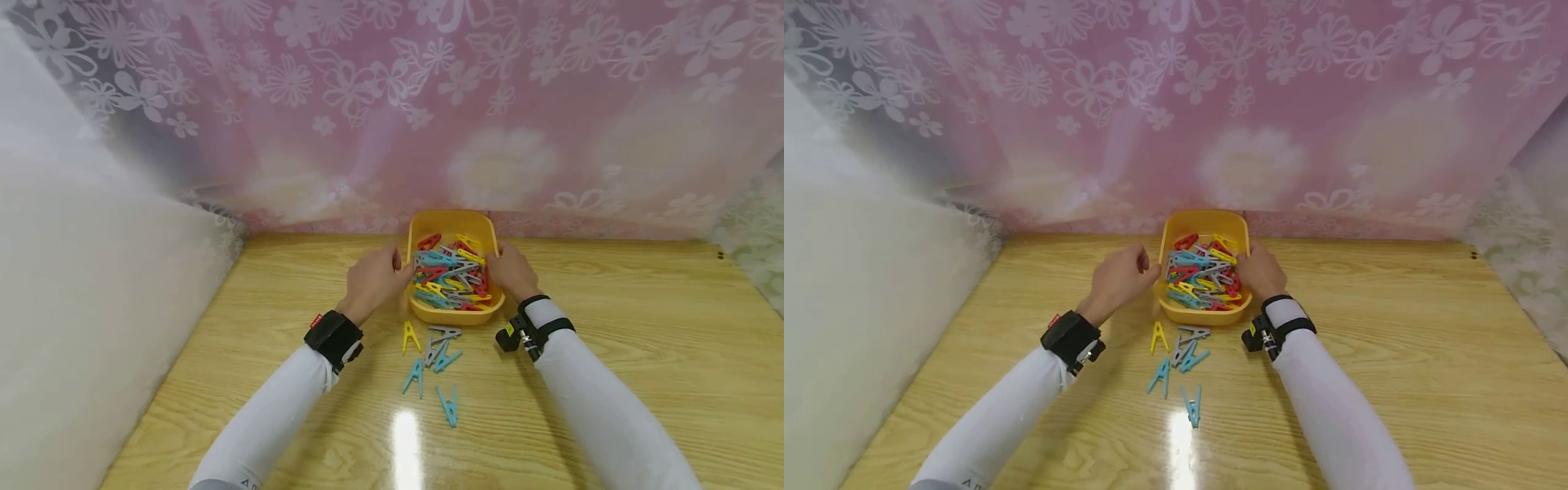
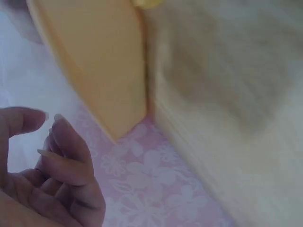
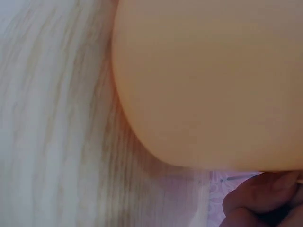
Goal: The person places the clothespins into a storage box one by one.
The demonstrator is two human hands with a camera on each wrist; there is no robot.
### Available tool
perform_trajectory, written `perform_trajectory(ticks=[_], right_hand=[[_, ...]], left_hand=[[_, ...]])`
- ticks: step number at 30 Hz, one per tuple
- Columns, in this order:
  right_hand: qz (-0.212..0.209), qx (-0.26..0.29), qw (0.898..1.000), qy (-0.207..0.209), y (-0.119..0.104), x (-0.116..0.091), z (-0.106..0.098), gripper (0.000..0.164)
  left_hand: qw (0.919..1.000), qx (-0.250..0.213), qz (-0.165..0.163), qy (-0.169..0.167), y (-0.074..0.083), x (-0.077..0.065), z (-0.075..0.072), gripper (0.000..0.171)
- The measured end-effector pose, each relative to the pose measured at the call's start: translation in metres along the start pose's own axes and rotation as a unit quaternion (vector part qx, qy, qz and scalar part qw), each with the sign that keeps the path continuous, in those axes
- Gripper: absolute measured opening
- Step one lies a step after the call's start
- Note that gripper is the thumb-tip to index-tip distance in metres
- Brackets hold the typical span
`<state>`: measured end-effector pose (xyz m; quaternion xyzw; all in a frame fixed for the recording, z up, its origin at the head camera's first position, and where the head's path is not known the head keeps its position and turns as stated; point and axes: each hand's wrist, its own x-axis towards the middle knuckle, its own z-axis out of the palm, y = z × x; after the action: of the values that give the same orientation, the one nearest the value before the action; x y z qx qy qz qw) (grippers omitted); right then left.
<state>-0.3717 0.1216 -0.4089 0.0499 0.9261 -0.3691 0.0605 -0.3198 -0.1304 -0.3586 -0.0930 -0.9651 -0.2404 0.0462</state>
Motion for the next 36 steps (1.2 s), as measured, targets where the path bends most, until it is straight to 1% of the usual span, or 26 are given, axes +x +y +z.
perform_trajectory(ticks=[2, 5, 7, 9, 11, 13, 16, 19, 22, 24, 27, 31, 36], right_hand=[[0.001, -0.007, 1.0, 0.005, 0.001, -0.002, -0.002, 0.048], [-0.003, -0.01, 1.0, 0.015, 0.003, -0.005, -0.004, 0.056], [-0.011, 0.0, 1.0, 0.02, 0.005, -0.005, -0.004, 0.058], [-0.022, 0.023, 0.999, 0.023, 0.008, -0.005, -0.004, 0.058], [-0.028, 0.061, 0.998, 0.011, 0.011, -0.003, -0.005, 0.055], [-0.024, 0.098, 0.995, 0.001, 0.013, -0.002, -0.006, 0.054], [-0.011, 0.126, 0.992, -0.01, 0.015, -0.002, -0.008, 0.052], [-0.011, 0.119, 0.993, -0.001, 0.015, -0.003, -0.009, 0.05], [-0.028, 0.107, 0.994, 0.015, 0.014, -0.004, -0.007, 0.046], [-0.04, 0.099, 0.994, 0.026, 0.013, -0.004, -0.005, 0.045], [-0.046, 0.095, 0.994, 0.036, 0.012, -0.005, -0.003, 0.044], [-0.04, 0.091, 0.994, 0.039, 0.011, -0.006, -0.002, 0.044], [-0.034, 0.071, 0.996, 0.041, 0.01, -0.008, -0.001, 0.045]], left_hand=[[0.9999, -0.003, -0.009, -0.012, -0.004, -0.008, 0.001, 0.026], [0.9993, -0.003, -0.022, -0.029, -0.01, -0.019, 0.004, 0.025], [0.9988, -0.001, -0.024, -0.042, -0.015, -0.027, 0.008, 0.025], [0.9981, 0.0, -0.025, -0.057, -0.019, -0.035, 0.012, 0.025], [0.9967, 0.002, -0.027, -0.076, -0.023, -0.042, 0.016, 0.025], [0.9948, 0.009, -0.031, -0.097, -0.025, -0.049, 0.019, 0.027], [0.9897, 0.019, -0.043, -0.135, -0.025, -0.057, 0.023, 0.035], [0.983, 0.029, -0.053, -0.173, -0.019, -0.061, 0.025, 0.048], [0.9772, 0.041, -0.065, -0.198, -0.012, -0.065, 0.026, 0.056], [0.9756, 0.052, -0.067, -0.203, -0.008, -0.066, 0.029, 0.056], [0.977, 0.066, -0.061, -0.194, -0.005, -0.067, 0.033, 0.054], [0.9796, 0.084, -0.045, -0.177, -0.001, -0.066, 0.037, 0.051], [0.9791, 0.088, -0.044, -0.178, 0.005, -0.065, 0.041, 0.046]])
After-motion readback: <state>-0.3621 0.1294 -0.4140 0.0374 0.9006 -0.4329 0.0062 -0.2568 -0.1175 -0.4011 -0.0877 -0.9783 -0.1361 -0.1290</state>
